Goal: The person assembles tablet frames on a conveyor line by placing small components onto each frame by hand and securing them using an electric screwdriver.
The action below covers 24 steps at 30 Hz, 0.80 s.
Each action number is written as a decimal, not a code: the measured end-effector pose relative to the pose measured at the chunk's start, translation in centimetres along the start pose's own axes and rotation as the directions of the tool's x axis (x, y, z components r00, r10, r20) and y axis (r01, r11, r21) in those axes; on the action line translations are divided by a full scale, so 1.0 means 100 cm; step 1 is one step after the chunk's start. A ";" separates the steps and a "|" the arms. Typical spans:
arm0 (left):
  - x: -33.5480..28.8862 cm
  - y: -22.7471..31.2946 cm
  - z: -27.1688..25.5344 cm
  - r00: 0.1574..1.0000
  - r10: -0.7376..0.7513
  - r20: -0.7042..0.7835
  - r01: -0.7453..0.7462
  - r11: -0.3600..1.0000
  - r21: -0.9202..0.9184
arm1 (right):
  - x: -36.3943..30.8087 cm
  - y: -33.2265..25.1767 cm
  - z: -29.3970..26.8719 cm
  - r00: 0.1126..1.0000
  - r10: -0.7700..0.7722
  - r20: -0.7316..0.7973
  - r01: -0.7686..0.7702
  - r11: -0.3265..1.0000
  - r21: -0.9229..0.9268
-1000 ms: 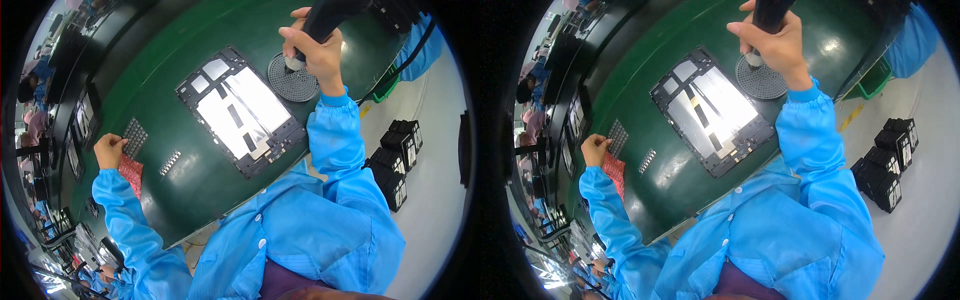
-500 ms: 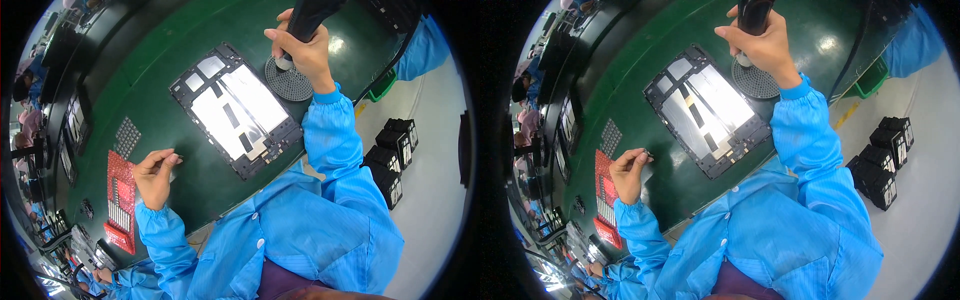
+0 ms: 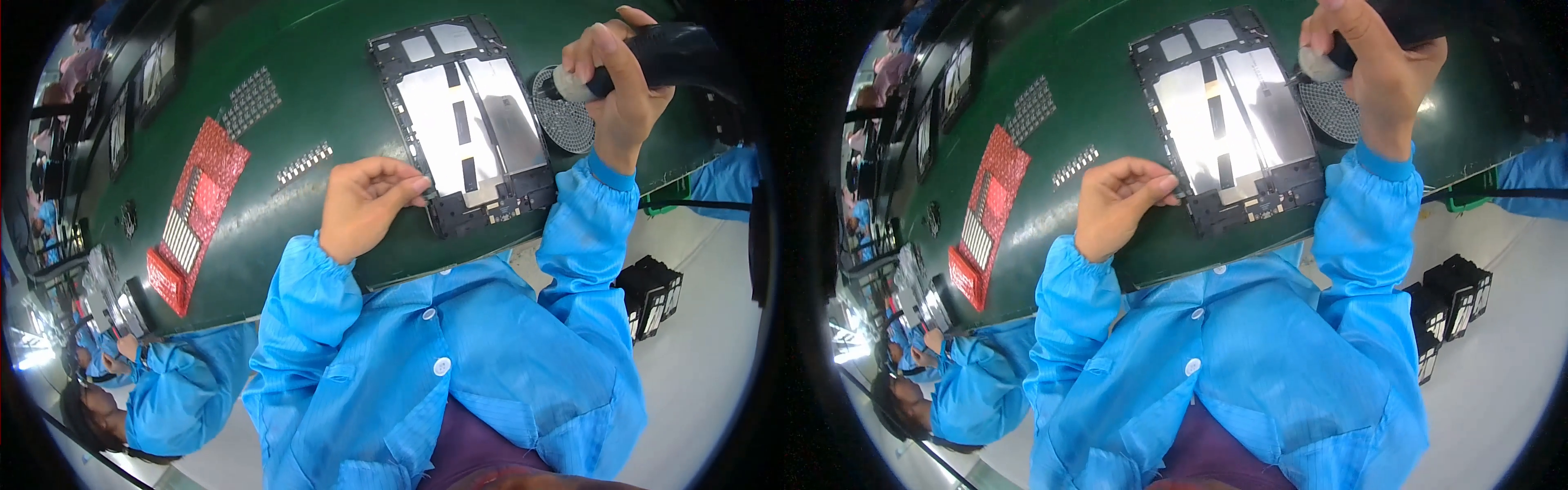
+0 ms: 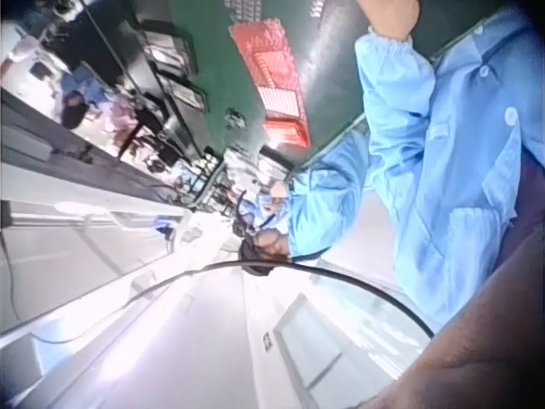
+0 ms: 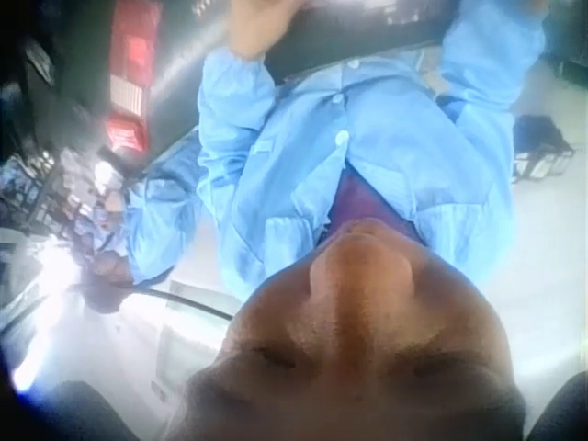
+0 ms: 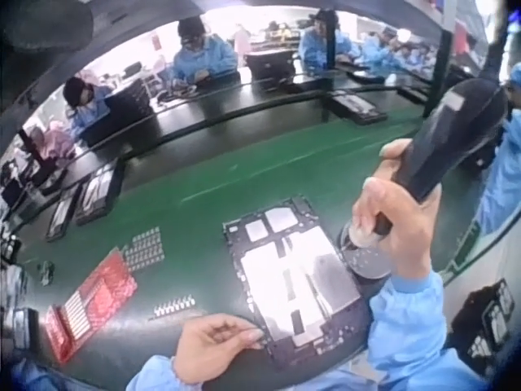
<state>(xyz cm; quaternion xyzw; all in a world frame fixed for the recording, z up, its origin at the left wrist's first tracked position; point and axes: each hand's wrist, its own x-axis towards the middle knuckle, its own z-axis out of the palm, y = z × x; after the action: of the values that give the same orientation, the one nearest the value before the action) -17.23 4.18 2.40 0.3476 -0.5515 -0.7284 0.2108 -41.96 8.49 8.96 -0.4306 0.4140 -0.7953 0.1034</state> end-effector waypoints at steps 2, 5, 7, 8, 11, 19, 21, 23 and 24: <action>0.001 -0.003 0.007 0.999 -0.045 0.006 0.044 0.996 0.082 | -0.007 0.004 0.002 0.968 -0.092 0.235 0.055 0.985 0.161; 0.000 -0.009 0.010 0.994 0.101 -0.031 -0.091 0.967 0.237 | -0.021 0.001 0.013 0.915 -0.095 0.391 0.010 0.977 0.214; 0.000 -0.013 0.006 0.973 0.224 -0.051 -0.191 0.910 0.368 | -0.035 -0.003 0.027 0.893 -0.057 0.446 -0.069 0.963 0.261; 0.001 -0.016 0.005 0.976 0.213 -0.033 -0.184 0.904 0.385 | -0.042 -0.007 0.032 0.875 -0.019 0.483 -0.134 0.951 0.280; 0.004 -0.012 0.009 0.976 0.215 -0.044 -0.179 0.897 0.405 | -0.056 -0.011 0.039 0.842 0.073 0.534 -0.212 0.956 0.204; 0.001 -0.015 0.010 0.981 0.177 -0.081 -0.138 0.924 0.356 | -0.069 -0.005 0.053 0.735 0.106 0.670 -0.214 0.973 0.082; 0.002 -0.022 0.008 0.965 0.251 -0.074 -0.218 0.927 0.307 | -0.069 -0.006 0.053 0.739 0.121 0.662 -0.233 0.969 0.083; 0.000 -0.024 0.007 0.972 0.216 -0.088 -0.185 0.944 0.275 | -0.065 -0.009 0.048 0.769 0.160 0.619 -0.279 0.955 0.099; -0.001 -0.025 0.007 0.979 0.179 -0.094 -0.151 0.957 0.246 | -0.064 -0.009 0.046 0.767 0.160 0.622 -0.279 0.955 0.099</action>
<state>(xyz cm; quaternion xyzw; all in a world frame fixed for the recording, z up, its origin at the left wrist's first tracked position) -17.50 5.47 0.18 0.3643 -0.6487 -0.6159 0.2593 -34.34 9.78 7.07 -0.5997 0.3305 -0.6320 0.3628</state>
